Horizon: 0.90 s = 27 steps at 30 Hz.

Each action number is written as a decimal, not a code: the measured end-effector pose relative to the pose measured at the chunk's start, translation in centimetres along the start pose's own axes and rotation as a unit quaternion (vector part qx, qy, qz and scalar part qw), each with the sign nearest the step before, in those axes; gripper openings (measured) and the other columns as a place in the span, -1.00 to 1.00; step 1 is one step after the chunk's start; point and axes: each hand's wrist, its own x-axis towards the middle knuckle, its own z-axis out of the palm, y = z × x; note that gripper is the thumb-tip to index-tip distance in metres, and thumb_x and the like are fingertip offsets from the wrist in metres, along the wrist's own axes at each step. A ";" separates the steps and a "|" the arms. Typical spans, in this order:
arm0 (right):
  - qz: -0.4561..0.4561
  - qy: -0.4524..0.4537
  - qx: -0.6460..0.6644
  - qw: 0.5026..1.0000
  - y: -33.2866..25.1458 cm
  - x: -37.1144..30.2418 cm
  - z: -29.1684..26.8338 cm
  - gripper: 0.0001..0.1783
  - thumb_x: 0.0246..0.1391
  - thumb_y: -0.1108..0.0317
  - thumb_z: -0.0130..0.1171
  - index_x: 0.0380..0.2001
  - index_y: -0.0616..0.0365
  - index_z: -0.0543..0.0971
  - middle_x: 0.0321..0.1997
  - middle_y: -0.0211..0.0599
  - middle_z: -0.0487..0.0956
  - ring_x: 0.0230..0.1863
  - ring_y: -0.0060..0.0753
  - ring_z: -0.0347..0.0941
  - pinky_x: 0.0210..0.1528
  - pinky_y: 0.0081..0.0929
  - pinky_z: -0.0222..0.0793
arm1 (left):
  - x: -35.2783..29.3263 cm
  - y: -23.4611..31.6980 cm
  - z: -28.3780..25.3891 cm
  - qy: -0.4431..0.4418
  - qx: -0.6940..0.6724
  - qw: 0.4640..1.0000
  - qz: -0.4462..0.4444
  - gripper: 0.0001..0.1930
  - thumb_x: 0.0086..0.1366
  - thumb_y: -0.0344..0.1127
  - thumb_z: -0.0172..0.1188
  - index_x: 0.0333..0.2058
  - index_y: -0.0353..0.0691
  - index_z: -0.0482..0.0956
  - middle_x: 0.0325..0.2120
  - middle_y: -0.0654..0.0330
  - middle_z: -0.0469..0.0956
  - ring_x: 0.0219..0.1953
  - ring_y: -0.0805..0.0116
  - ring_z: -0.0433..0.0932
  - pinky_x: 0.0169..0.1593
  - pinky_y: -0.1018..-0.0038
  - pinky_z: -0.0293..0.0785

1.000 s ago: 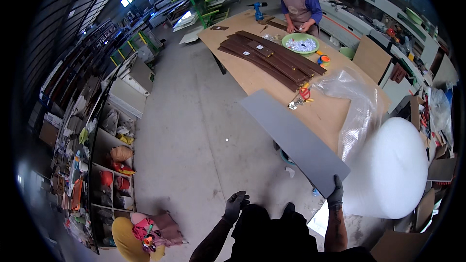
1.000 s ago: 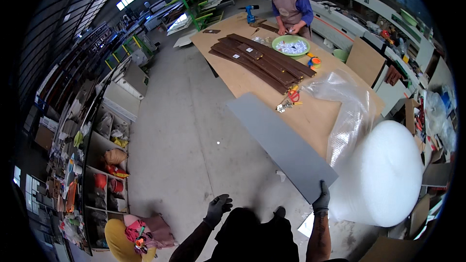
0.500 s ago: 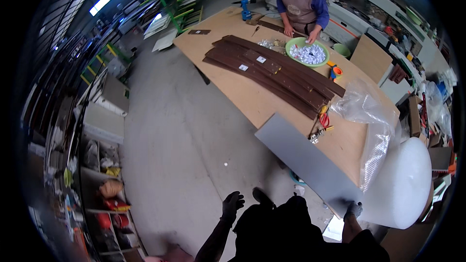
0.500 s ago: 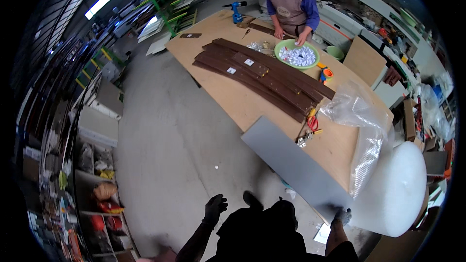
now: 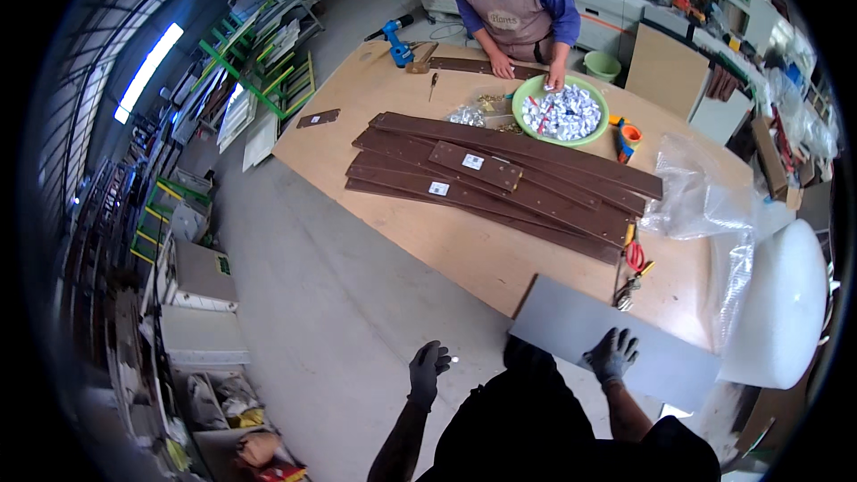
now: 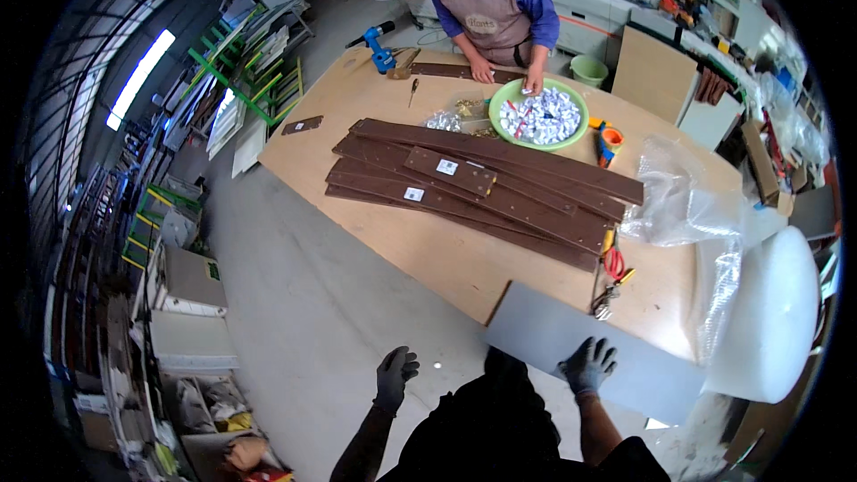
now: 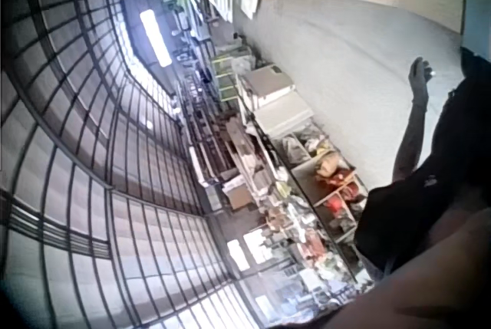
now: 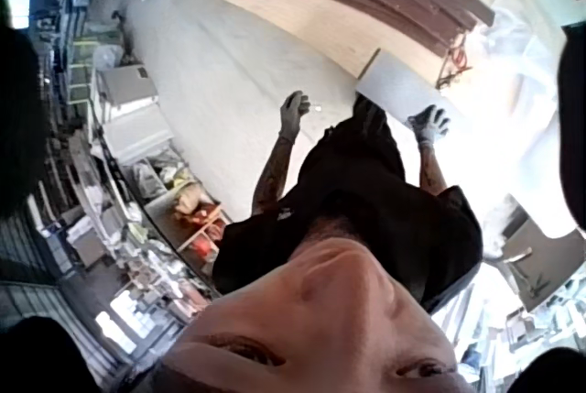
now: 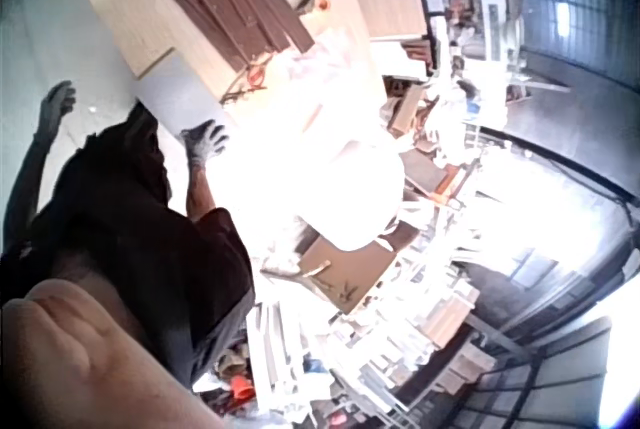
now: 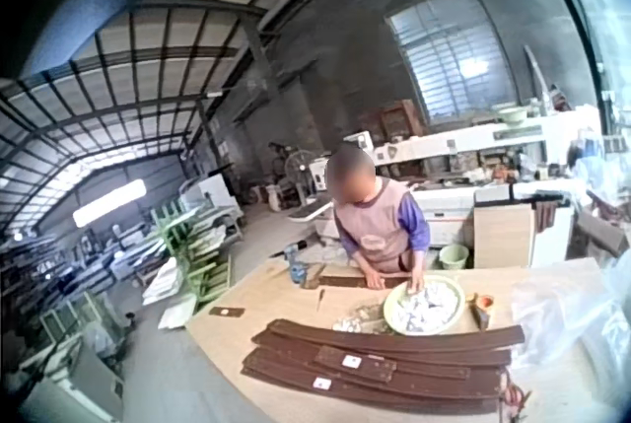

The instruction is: The person walks through a cluttered workshop, retrieves a white panel from a pile of materials, and carries it to a workbench. They then pick up a small brown wooden piece and use a white marker to draw circles on its surface, seemingly marking locations for assembly or drilling.

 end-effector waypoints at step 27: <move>0.107 0.151 0.373 0.909 -34.0 13.3 -4.0 -0.65 0.10 0.36 0.32 -0.04 0.26 0.66 -0.18 -0.14 0.72 -0.35 -0.37 0.64 -0.25 -0.41 0.56 | 53.9 23.9 -3.9 -0.295 0.261 0.919 -0.017 -0.71 0.45 -0.23 0.14 0.06 -0.20 0.54 -0.21 0.26 0.60 -0.28 0.50 0.57 -0.24 0.55 0.50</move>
